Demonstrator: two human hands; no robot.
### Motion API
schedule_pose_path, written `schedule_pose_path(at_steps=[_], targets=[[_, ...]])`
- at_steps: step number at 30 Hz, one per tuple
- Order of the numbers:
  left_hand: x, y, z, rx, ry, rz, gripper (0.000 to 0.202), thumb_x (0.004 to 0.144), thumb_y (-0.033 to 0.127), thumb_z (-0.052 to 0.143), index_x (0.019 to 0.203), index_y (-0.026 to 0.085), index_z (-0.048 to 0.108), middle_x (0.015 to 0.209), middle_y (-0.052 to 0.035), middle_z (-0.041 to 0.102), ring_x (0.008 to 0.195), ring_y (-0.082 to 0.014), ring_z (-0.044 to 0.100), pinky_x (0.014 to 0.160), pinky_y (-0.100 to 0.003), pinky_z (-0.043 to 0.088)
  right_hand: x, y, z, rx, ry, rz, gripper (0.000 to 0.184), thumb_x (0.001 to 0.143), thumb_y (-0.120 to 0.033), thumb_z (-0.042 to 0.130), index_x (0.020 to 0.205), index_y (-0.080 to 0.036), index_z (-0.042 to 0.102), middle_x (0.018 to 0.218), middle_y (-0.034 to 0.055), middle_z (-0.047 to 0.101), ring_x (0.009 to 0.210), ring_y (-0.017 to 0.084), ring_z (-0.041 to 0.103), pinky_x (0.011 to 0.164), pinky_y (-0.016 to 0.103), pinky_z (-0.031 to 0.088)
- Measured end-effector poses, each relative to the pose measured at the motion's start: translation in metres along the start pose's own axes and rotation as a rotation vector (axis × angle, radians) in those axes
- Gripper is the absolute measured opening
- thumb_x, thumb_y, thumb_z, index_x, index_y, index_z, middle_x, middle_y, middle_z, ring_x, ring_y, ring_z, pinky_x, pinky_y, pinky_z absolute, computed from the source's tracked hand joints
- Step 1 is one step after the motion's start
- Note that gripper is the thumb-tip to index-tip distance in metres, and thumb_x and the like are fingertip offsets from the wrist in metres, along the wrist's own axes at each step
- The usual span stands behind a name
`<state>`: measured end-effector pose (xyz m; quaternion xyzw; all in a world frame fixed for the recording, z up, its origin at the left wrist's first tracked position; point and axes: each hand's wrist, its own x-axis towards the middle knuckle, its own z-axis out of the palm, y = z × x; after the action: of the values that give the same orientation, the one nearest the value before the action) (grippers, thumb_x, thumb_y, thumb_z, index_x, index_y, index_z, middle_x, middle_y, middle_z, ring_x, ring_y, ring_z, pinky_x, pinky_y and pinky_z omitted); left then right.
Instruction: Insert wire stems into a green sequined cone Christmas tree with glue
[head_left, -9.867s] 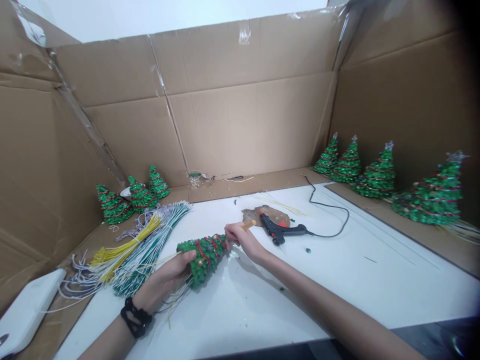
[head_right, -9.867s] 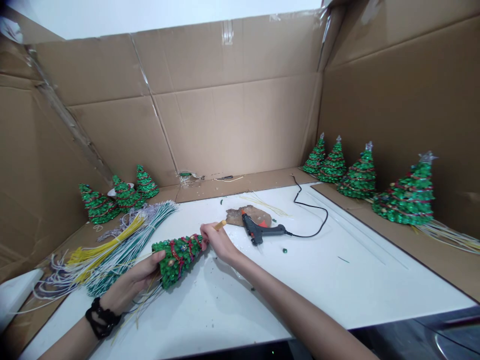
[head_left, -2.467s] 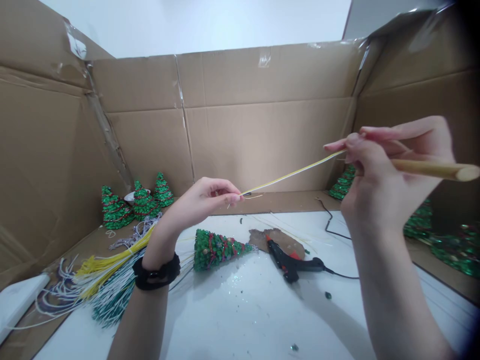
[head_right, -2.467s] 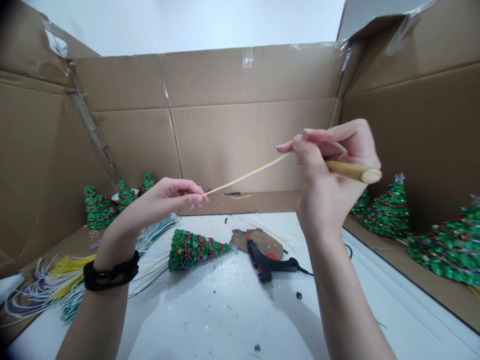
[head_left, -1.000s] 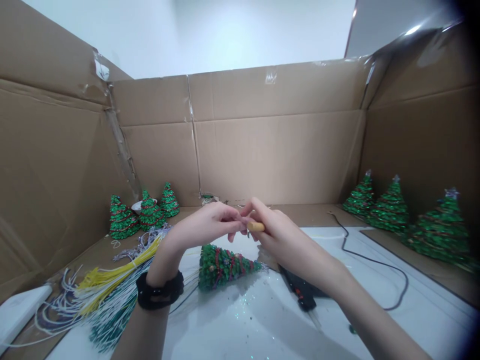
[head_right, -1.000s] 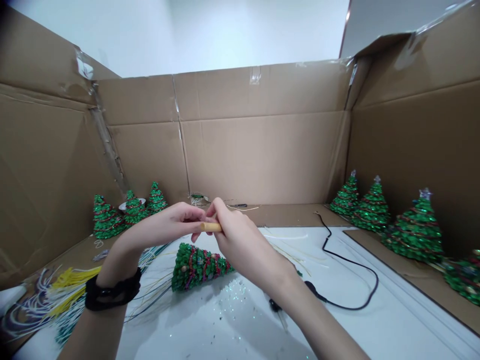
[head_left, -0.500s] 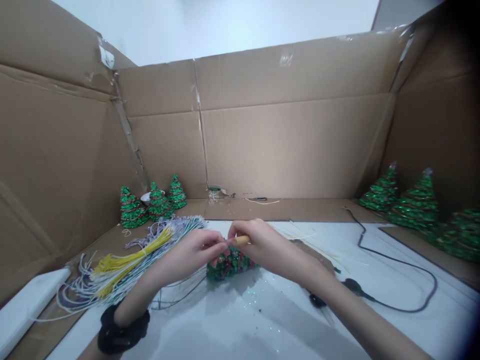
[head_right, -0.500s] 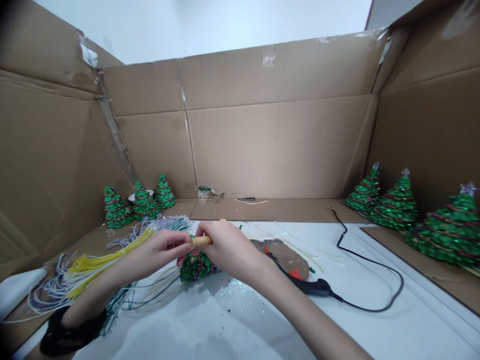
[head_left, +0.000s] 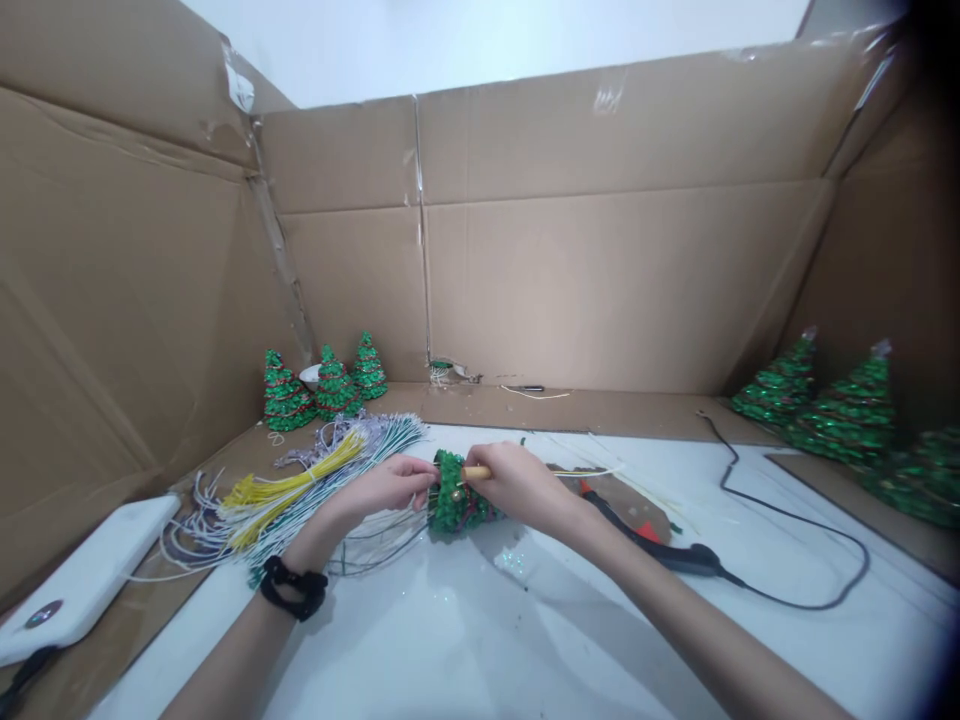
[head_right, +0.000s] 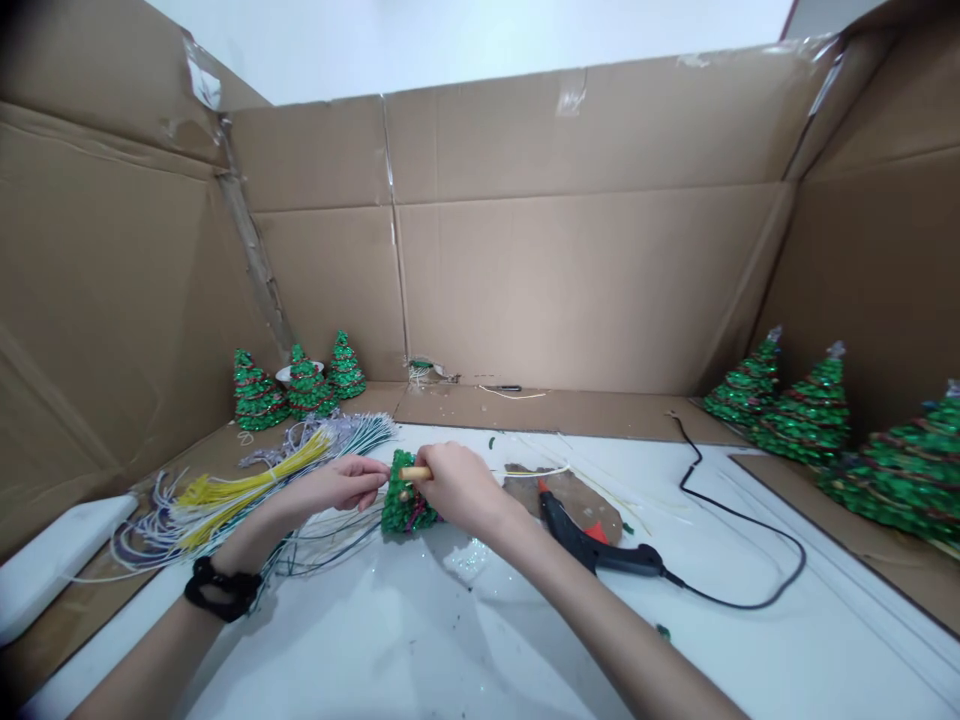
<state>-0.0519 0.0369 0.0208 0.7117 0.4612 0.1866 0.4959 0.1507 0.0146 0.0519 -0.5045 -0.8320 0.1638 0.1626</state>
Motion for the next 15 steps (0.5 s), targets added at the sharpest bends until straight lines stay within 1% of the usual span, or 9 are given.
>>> schedule_pose_path(at_steps=[3, 8, 11, 15], targets=[[0.001, 0.002, 0.002, -0.033, -0.02, 0.002, 0.033, 0.078, 0.049, 0.051, 0.075, 0.016, 0.055, 0.051, 0.0068, 0.043, 0.04, -0.0053, 0.022, 0.039, -0.022, 0.014, -0.001, -0.004, 0.007, -0.117, 0.023, 0.013, 0.014, 0.076, -0.01, 0.049, 0.076, -0.017, 0.061, 0.066, 0.0028, 0.06, 0.058, 0.013, 0.051, 0.049, 0.023, 0.023], [-0.001, 0.004, 0.007, -0.058, -0.021, 0.01, 0.032, 0.073, 0.047, 0.055, 0.069, 0.015, 0.054, 0.056, 0.0054, 0.045, 0.043, -0.0046, 0.028, 0.04, -0.022, 0.015, 0.0, -0.007, 0.016, -0.268, 0.06, 0.04, 0.013, 0.08, -0.012, 0.048, 0.083, -0.017, 0.059, 0.075, 0.0048, 0.064, 0.066, 0.016, 0.055, 0.051, 0.024, 0.023], [0.002, -0.001, 0.009, -0.111, -0.024, 0.022, 0.032, 0.073, 0.047, 0.057, 0.074, 0.015, 0.056, 0.058, 0.005, 0.047, 0.043, -0.0043, 0.028, 0.041, -0.022, 0.013, 0.0, -0.008, 0.017, -0.303, 0.047, 0.021, 0.014, 0.081, -0.012, 0.046, 0.088, -0.017, 0.058, 0.079, 0.0055, 0.065, 0.069, 0.017, 0.056, 0.053, 0.025, 0.024], [0.006, -0.008, 0.01, -0.187, -0.072, 0.045, 0.036, 0.074, 0.049, 0.058, 0.084, 0.014, 0.06, 0.058, 0.0055, 0.046, 0.042, -0.0037, 0.024, 0.042, -0.023, 0.011, -0.003, -0.01, 0.017, -0.303, 0.023, -0.007, 0.02, 0.081, -0.006, 0.044, 0.094, -0.017, 0.054, 0.082, 0.0055, 0.064, 0.07, 0.016, 0.057, 0.053, 0.025, 0.025]])
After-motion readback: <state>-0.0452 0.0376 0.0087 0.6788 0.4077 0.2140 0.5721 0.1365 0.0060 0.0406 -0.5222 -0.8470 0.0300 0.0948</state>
